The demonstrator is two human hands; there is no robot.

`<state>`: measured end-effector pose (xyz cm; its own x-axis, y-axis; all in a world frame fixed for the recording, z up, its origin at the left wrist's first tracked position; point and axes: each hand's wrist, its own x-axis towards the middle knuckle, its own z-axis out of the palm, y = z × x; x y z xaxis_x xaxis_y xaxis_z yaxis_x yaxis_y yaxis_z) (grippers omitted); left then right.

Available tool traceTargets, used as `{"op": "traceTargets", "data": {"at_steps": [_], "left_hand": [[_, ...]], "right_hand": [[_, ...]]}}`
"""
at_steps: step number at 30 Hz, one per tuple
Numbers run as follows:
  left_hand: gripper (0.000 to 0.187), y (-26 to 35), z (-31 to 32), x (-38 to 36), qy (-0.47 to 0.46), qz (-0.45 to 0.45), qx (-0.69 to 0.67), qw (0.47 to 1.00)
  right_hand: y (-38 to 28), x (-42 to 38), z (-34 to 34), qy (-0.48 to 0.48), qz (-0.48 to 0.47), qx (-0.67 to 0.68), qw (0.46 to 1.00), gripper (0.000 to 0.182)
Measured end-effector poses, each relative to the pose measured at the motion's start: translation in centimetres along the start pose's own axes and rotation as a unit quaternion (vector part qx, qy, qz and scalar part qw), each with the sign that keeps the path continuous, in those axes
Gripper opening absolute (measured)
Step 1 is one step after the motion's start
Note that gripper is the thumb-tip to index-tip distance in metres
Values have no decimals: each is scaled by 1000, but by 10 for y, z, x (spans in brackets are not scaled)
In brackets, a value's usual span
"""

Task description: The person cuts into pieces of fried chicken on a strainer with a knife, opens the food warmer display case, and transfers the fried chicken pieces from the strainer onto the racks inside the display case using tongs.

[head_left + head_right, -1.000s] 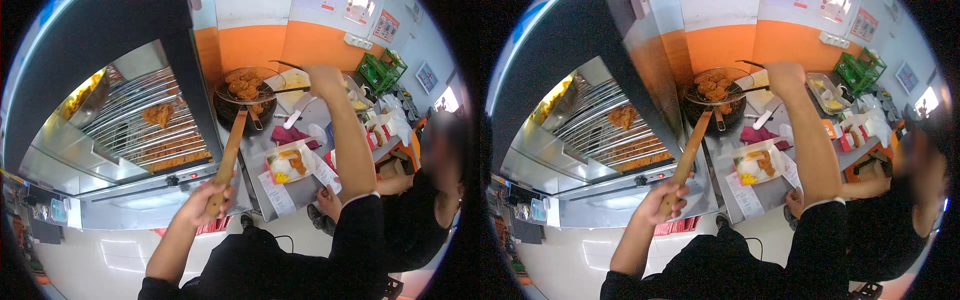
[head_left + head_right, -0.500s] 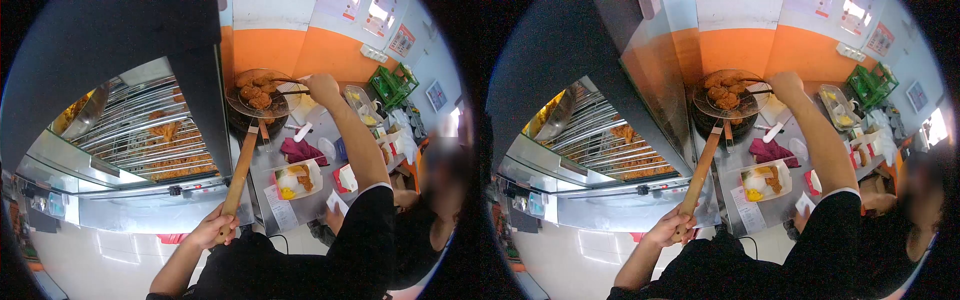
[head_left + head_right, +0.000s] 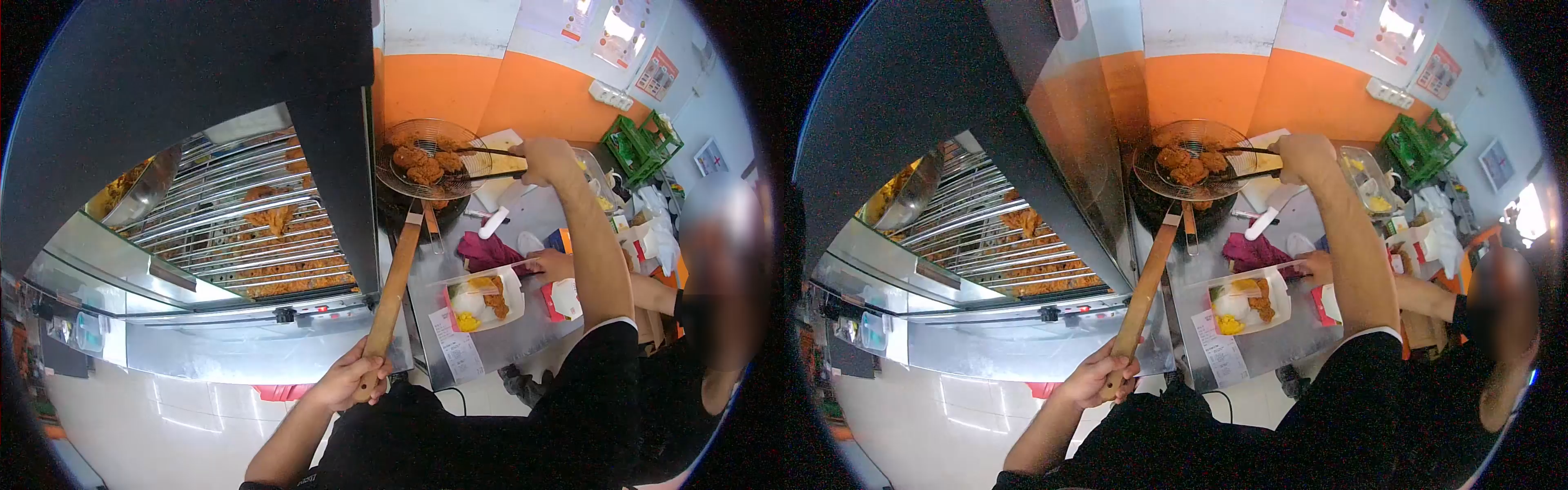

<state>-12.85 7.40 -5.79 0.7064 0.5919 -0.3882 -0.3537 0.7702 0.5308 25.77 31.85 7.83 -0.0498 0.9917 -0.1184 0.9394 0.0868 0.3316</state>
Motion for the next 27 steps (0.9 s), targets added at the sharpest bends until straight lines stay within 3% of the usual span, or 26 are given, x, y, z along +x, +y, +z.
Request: {"op": "traceTargets", "data": {"at_steps": [3,6,9,12,15,18,21,27], "left_hand": [[45,1,2,-1,10,0,-3,1000],[44,0,4,-1,17,2,0,1000],[44,-1,3,0,17,4,6,1000],[44,-1,5,0,19,4,1,1000],[45,0,7,0,17,6,-3,1000],[46,-1,8,0,14,8,-8,1000],[46,2,8,-1,17,7,-12,1000],[45,7,11,-2,22,6,-8,1000]], "right_hand": [[5,-8,-26,-24,-4,13,1000,62],[11,-9,-32,14,14,-22,1000,61],[10,-13,-43,13,18,-28,999,53],[14,10,-13,119,10,-105,987,44],[18,38,11,111,-8,-114,987,36],[13,44,17,40,-15,-121,992,36],[39,49,40,66,-52,-33,996,46],[94,49,74,-28,-118,250,961,58]]}}
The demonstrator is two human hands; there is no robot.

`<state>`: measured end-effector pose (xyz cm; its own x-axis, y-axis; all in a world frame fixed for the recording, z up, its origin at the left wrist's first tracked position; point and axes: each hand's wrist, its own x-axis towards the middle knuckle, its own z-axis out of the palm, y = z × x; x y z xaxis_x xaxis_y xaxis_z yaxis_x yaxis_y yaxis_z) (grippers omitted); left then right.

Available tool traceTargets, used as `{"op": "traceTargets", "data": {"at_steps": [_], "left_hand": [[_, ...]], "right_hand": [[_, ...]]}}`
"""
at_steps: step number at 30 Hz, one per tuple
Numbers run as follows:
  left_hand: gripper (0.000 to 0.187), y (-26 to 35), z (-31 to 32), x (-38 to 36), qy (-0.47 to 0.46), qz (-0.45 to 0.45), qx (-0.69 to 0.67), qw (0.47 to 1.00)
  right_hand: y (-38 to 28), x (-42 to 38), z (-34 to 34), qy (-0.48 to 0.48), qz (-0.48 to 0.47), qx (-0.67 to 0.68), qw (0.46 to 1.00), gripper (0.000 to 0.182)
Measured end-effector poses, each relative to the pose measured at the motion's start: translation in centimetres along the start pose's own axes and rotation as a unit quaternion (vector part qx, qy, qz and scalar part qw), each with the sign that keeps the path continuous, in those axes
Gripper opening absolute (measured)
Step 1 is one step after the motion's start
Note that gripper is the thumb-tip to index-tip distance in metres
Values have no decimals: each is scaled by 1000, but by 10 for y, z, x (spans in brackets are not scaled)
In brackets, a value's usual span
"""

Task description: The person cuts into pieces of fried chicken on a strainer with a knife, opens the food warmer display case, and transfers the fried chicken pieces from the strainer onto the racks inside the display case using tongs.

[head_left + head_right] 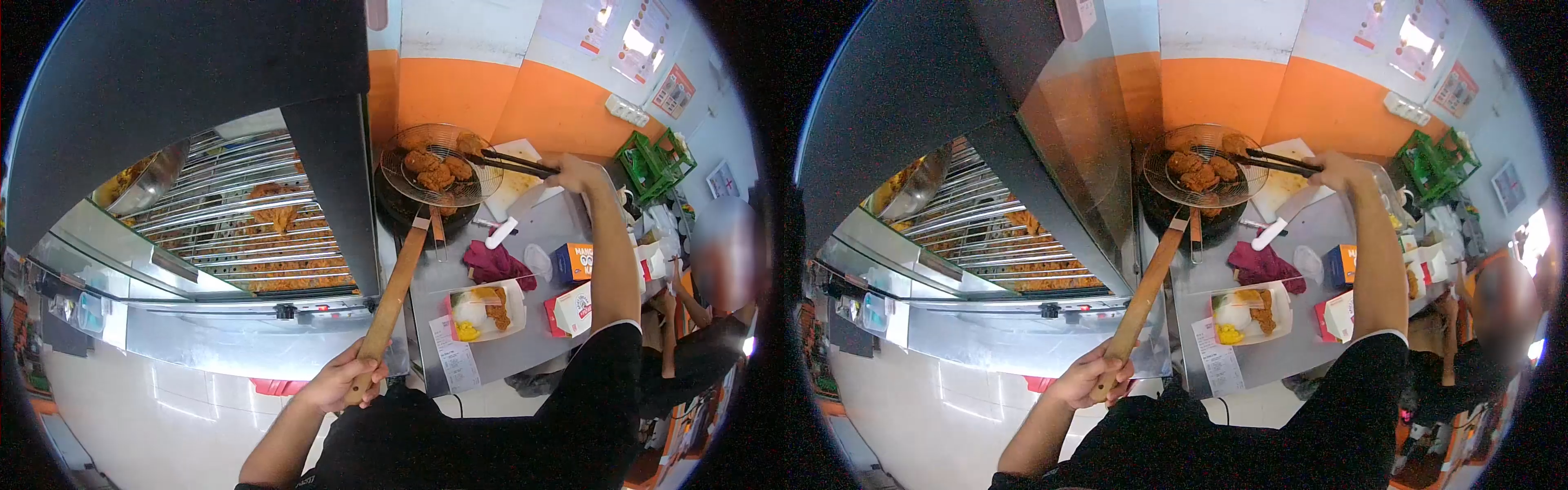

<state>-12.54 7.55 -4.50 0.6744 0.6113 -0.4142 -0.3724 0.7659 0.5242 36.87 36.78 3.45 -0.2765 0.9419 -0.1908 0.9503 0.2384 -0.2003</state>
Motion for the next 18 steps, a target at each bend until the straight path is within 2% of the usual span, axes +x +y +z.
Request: {"op": "traceTargets", "data": {"at_steps": [1,4,5,9,14,15,18], "left_hand": [[45,1,1,0,2,-1,5,1000],[48,-2,-4,2,7,14,27,1000],[49,0,-3,1,9,16,24,1000],[52,8,9,-6,26,19,21,999],[54,1,4,-10,42,68,-16,997],[55,-1,1,-11,18,84,-48,995],[54,-7,3,-24,88,114,-27,989]], "right_hand": [[0,-10,-2,-2,-12,-1,1000,54],[-11,-42,-3,-53,137,195,970,58],[-4,-51,5,-47,132,266,954,55],[-7,-87,18,-38,116,391,912,57],[-6,-146,32,-3,104,487,867,58],[-7,-159,35,-2,100,505,858,58],[-17,-206,41,19,110,529,841,60]]}}
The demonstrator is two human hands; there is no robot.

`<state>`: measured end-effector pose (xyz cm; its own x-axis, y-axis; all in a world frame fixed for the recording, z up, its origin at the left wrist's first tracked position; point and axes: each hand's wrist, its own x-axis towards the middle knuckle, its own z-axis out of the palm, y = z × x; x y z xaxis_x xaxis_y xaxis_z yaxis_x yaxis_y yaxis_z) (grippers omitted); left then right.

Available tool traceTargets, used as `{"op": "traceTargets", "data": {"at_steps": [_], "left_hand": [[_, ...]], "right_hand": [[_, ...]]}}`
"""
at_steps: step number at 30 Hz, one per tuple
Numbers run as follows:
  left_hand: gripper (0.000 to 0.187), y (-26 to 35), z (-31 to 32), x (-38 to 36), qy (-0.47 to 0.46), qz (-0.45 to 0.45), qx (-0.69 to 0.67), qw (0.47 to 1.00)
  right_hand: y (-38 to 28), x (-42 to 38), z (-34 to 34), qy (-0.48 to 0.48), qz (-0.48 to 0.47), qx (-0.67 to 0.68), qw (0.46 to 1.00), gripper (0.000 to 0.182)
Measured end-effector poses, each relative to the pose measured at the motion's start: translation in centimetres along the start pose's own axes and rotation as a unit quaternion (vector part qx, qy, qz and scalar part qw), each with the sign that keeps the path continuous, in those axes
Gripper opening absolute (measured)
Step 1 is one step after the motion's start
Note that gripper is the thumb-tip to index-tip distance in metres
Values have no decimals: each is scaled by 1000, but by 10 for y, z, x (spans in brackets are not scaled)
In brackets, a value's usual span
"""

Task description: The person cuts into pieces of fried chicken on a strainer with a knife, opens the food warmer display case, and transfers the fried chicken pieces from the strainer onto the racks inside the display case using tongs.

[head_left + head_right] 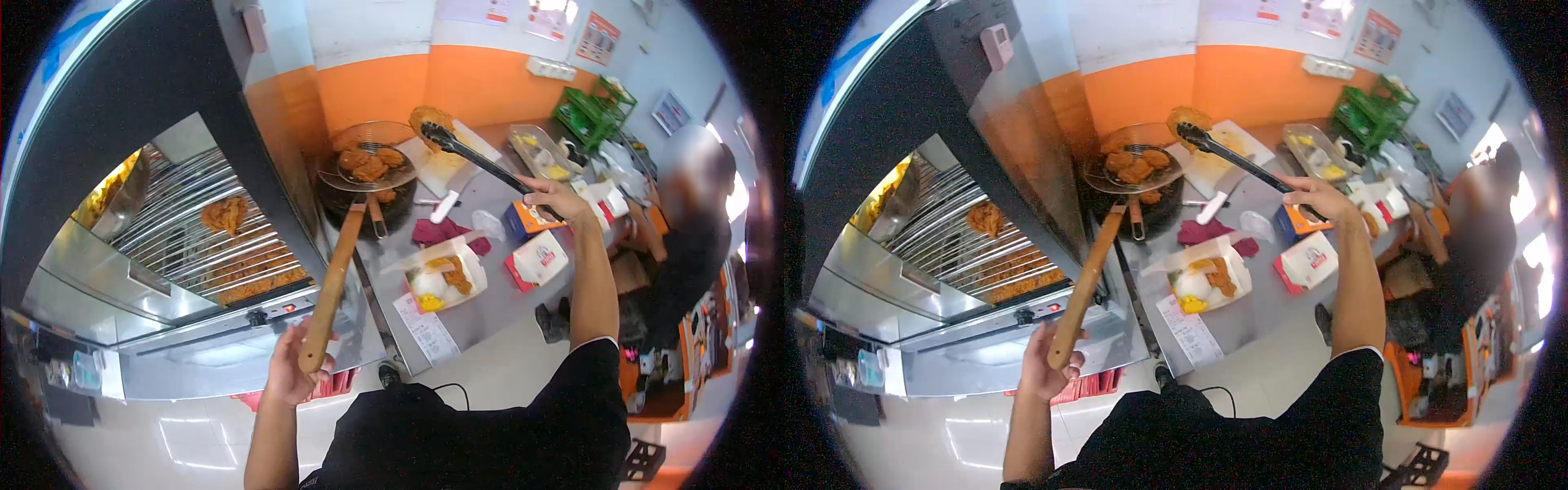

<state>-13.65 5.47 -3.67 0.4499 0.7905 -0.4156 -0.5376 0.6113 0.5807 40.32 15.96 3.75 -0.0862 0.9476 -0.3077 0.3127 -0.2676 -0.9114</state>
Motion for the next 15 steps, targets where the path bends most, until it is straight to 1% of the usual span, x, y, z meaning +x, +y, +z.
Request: {"op": "traceTargets", "data": {"at_steps": [1,3,5,6,8,9,10,12,14,15], "left_hand": [[50,-2,-4,-6,14,3,-6,1000],[49,-8,-18,-17,30,6,-18,999],[45,-14,-41,-25,51,10,-1,999],[46,-19,-60,-29,72,13,-5,997],[49,-31,-102,-35,115,13,-13,993],[47,-37,-119,-41,145,15,0,989],[45,-45,-135,-48,176,17,14,984],[43,-64,-172,-59,242,15,9,970],[44,-106,-244,-65,278,106,40,954],[43,-118,-254,-74,293,109,14,950]], "right_hand": [[4,-17,0,9,1,8,1000,61],[4,-57,8,36,-6,11,999,62],[28,-86,-2,56,-2,12,998,62],[37,-106,-5,58,0,21,998,62],[40,-146,4,114,25,38,992,62],[51,-162,1,134,27,54,989,62],[55,-181,-1,117,13,43,992,61],[69,-211,-9,145,16,58,988,62],[85,-239,-25,190,25,62,980,63],[95,-250,-34,208,27,65,976,64]]}}
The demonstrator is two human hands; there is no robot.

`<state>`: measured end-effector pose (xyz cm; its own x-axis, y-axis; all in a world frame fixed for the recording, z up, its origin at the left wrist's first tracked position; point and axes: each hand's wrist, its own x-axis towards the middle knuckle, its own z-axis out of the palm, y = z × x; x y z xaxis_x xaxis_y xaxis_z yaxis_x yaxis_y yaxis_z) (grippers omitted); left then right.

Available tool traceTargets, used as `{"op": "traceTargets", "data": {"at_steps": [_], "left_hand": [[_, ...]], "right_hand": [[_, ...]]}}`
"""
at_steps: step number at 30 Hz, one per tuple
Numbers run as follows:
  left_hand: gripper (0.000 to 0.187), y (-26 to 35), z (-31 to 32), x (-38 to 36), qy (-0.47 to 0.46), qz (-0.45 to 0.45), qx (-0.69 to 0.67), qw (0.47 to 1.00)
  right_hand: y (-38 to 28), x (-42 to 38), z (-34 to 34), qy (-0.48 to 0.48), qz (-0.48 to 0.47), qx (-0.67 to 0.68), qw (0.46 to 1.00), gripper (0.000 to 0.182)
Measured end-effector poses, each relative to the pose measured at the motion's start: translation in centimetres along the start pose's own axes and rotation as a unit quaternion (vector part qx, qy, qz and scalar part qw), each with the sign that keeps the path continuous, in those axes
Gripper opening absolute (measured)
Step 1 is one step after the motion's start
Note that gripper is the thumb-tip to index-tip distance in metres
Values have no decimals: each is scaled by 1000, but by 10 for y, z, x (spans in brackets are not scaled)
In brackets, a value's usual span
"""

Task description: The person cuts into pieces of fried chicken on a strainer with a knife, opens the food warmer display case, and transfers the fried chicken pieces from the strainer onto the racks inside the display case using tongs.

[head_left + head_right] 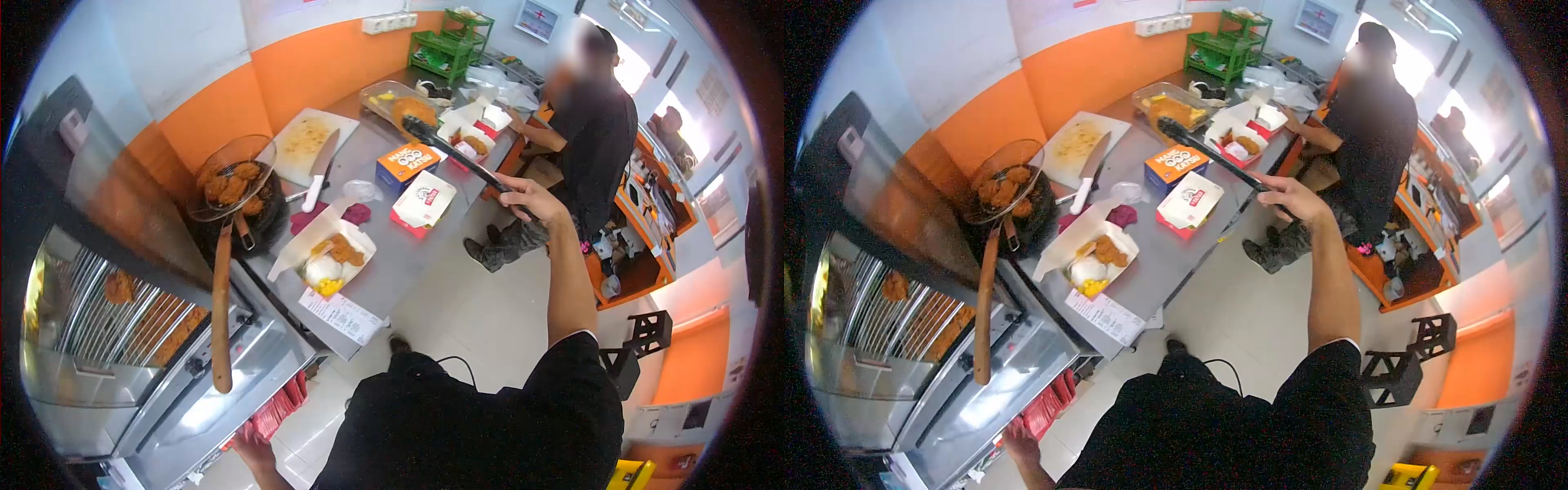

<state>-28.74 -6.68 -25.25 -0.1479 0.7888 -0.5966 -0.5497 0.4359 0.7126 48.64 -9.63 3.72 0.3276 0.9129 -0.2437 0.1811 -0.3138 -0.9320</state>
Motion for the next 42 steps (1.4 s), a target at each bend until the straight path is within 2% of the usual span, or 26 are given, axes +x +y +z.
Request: {"op": "traceTargets", "data": {"at_steps": [1,3,5,9,15,20,21,22,29,32,34,39,42], "left_hand": [[42,-11,-8,-6,20,-4,-25,999],[47,-44,-10,-27,226,-22,-21,974],[38,-65,2,-61,189,-41,101,976],[37,-140,70,-84,166,-64,263,948],[35,-228,173,-101,124,-102,392,906],[34,-262,213,-103,84,-108,452,881],[34,-265,215,-104,84,-108,457,879],[33,-267,218,-105,84,-105,462,876],[32,-288,208,-115,116,-119,495,853],[32,-303,192,-119,127,-127,511,841],[32,-315,187,-118,134,-136,523,831],[31,-342,175,-115,139,-146,546,813],[31,-352,162,-109,131,-141,558,807]], "right_hand": [[8,-4,-13,30,10,0,999,64],[24,-8,-45,87,33,-4,996,65],[46,-2,-85,105,29,2,994,66],[86,26,-168,150,49,5,987,66],[140,102,-269,215,107,40,970,67],[174,172,-311,223,160,132,952,64],[179,185,-316,219,164,153,950,63],[182,199,-321,245,196,158,936,54],[169,258,-373,211,243,31,946,50],[162,274,-382,221,286,-33,932,30],[161,280,-385,220,306,-62,924,24],[154,288,-388,216,306,-68,925,32],[152,294,-402,168,342,-155,912,34]]}}
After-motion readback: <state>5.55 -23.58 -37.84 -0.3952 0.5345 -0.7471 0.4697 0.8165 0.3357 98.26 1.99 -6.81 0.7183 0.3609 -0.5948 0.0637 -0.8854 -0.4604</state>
